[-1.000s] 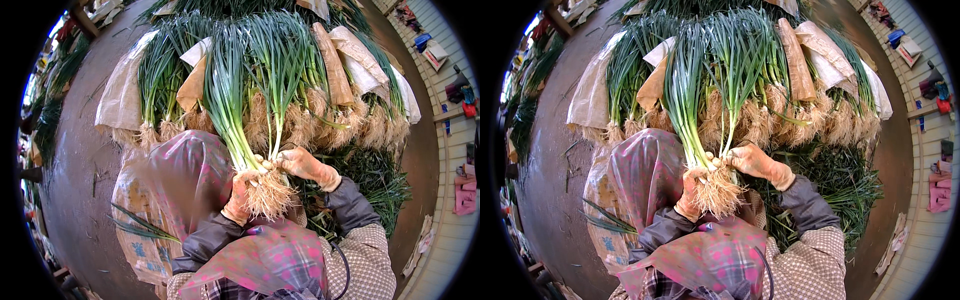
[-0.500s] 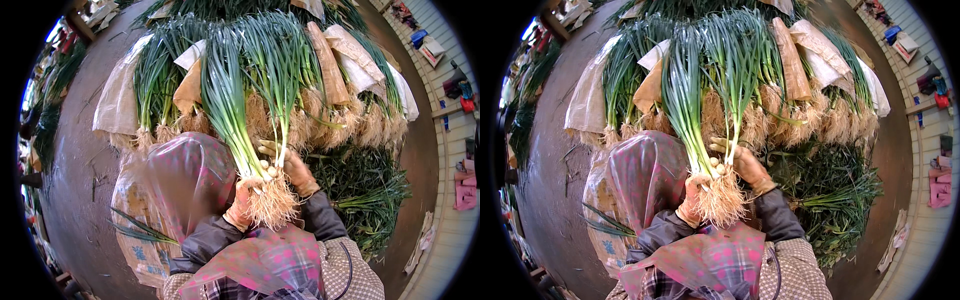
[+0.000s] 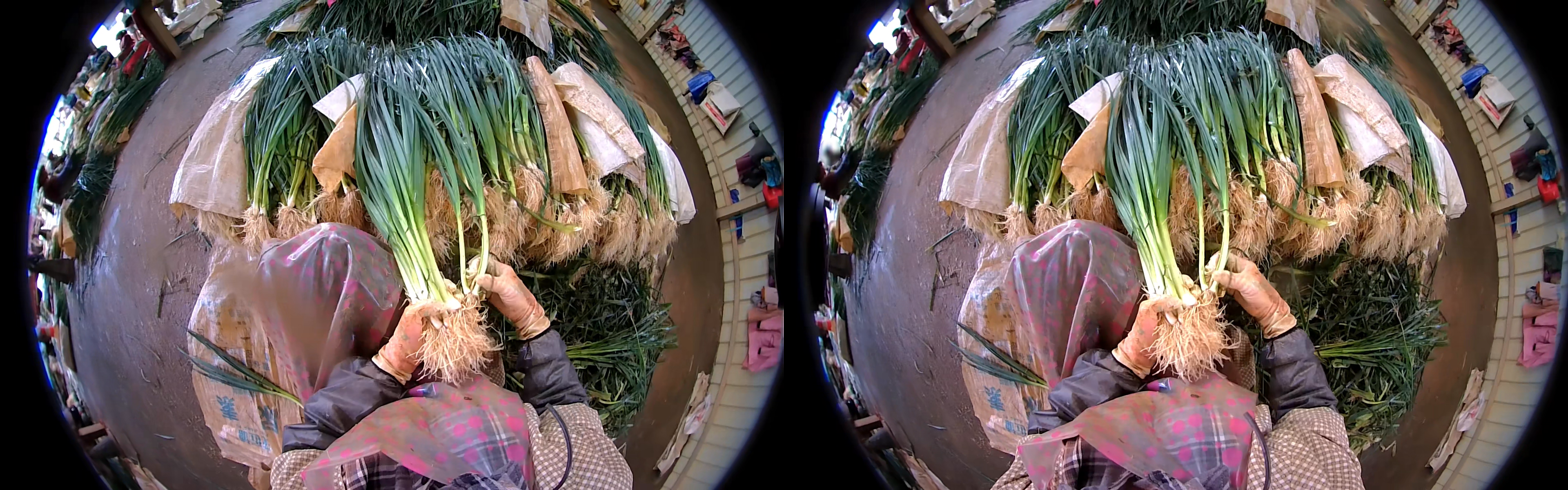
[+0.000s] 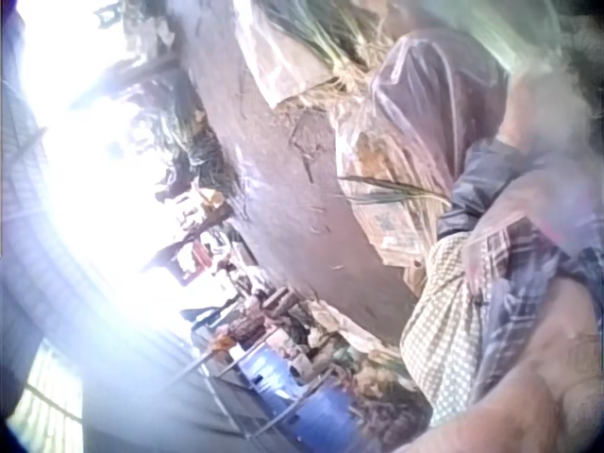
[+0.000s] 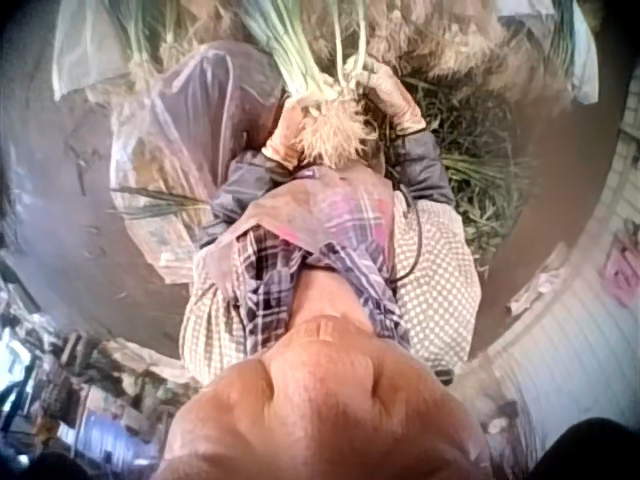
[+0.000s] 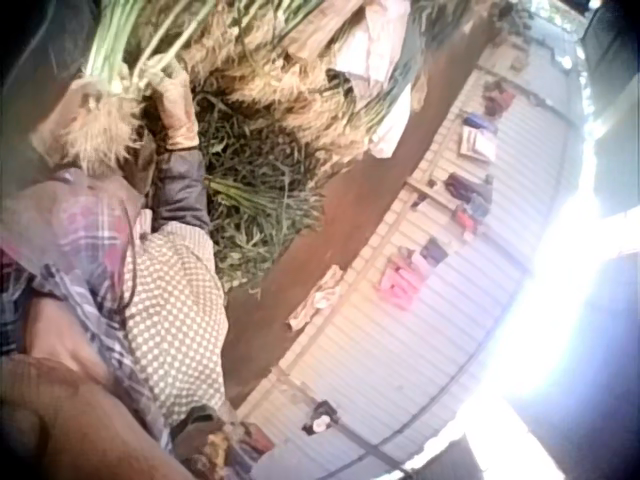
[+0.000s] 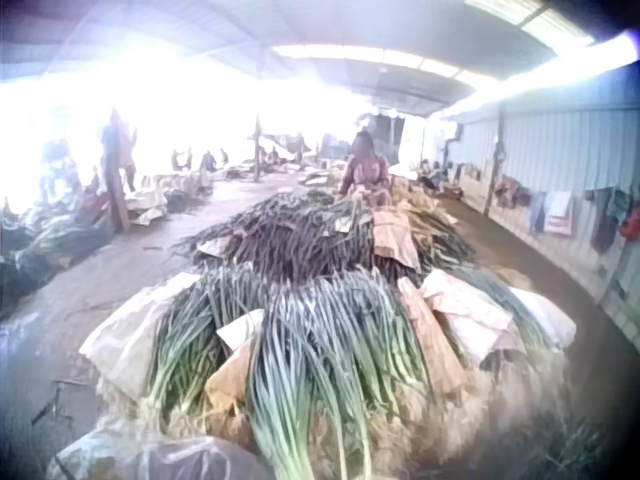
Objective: The person is cleaning and trimming bundles of green onions by hand and with a small knife, peeling away outer layers and removing soil.
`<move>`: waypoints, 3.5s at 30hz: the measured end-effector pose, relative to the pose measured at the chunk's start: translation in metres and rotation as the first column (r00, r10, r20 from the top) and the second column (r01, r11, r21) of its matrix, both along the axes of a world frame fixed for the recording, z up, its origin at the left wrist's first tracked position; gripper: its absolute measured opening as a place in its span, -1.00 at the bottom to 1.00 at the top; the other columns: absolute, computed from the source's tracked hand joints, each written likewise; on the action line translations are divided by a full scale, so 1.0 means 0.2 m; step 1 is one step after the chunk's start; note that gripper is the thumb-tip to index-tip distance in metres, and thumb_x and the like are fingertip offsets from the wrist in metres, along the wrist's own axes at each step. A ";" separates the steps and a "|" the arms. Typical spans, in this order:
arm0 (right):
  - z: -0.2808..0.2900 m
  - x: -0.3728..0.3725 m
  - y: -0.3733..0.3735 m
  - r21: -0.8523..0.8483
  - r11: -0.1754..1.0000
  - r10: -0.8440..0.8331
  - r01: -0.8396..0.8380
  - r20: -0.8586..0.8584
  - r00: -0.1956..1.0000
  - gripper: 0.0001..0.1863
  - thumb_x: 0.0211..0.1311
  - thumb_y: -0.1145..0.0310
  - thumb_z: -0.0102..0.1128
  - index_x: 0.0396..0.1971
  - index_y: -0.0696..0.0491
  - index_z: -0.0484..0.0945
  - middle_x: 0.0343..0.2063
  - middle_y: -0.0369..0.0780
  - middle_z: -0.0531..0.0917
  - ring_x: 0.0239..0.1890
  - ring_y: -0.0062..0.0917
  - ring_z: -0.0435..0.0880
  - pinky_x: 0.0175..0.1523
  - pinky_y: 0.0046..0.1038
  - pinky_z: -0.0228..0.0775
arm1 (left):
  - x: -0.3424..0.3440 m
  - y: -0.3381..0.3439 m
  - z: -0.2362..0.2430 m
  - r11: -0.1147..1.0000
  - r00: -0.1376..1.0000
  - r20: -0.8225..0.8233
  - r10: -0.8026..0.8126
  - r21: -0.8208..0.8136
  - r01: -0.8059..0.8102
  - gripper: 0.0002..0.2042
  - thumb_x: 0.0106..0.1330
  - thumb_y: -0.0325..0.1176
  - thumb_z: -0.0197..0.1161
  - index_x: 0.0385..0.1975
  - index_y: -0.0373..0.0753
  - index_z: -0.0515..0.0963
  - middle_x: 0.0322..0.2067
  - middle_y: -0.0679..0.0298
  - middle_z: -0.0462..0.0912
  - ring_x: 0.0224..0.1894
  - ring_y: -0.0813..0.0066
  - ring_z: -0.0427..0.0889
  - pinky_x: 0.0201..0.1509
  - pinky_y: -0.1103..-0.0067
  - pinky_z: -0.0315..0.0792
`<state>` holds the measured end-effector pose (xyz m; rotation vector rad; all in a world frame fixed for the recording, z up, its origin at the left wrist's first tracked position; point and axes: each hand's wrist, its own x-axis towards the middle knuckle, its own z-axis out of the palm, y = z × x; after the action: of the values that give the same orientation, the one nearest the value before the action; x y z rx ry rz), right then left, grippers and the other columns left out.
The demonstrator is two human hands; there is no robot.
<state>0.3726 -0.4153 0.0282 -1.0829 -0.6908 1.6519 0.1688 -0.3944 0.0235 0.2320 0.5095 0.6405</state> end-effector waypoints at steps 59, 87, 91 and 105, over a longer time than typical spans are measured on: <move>-0.12 0.36 0.26 -0.056 0.962 -0.116 0.267 0.803 0.585 -0.61 0.40 0.09 0.08 -0.49 0.11 0.44 -0.63 -0.33 0.34 -0.53 -0.60 0.31 -0.37 -0.37 0.25 | 0.00 -0.04 0.09 0.993 0.927 0.354 -0.120 0.042 0.112 -0.40 0.15 -0.48 0.23 0.26 -0.30 0.29 -0.11 0.16 0.56 -0.09 0.40 0.58 0.07 0.55 0.45; 0.37 0.68 -1.09 0.385 0.389 -0.917 0.837 0.074 0.392 -0.76 0.44 0.30 0.06 -0.22 0.19 0.55 -0.61 -0.40 0.46 -0.71 -0.83 0.23 -0.39 -0.71 0.36 | 0.14 -0.05 0.10 0.987 0.977 0.143 -0.158 -0.007 0.160 -0.77 0.08 -0.58 0.22 -0.24 -0.22 0.53 -0.19 0.21 0.62 -0.21 0.50 0.59 -0.22 0.74 0.45; 0.34 0.57 -0.97 0.124 0.562 -0.334 0.818 0.938 0.087 -0.46 0.44 -0.02 -0.03 0.17 0.10 0.46 -0.21 -0.12 0.66 -0.20 -0.47 0.65 0.08 -0.36 0.50 | 0.06 -0.04 0.05 0.979 0.979 -0.016 -0.202 0.000 0.202 -0.82 0.11 -0.52 0.26 -0.27 -0.19 0.53 -0.09 0.20 0.63 -0.38 0.68 0.56 -0.36 0.81 0.41; 0.13 -0.04 -0.25 -0.003 0.999 0.032 -0.042 0.703 0.711 -0.60 0.39 0.10 0.11 -0.06 0.16 0.54 -0.29 -0.18 0.61 -0.23 -0.48 0.58 -0.12 -0.46 0.39 | -0.01 0.00 0.02 0.990 0.990 -0.017 -0.142 0.024 0.142 -0.71 0.11 -0.49 0.19 -0.12 -0.27 0.51 -0.16 0.17 0.65 -0.33 0.61 0.59 -0.27 0.77 0.43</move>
<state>0.3645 -0.4662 0.0546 -1.7267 -1.2153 1.2205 0.1675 -0.3943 0.0280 0.2942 0.4954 0.5065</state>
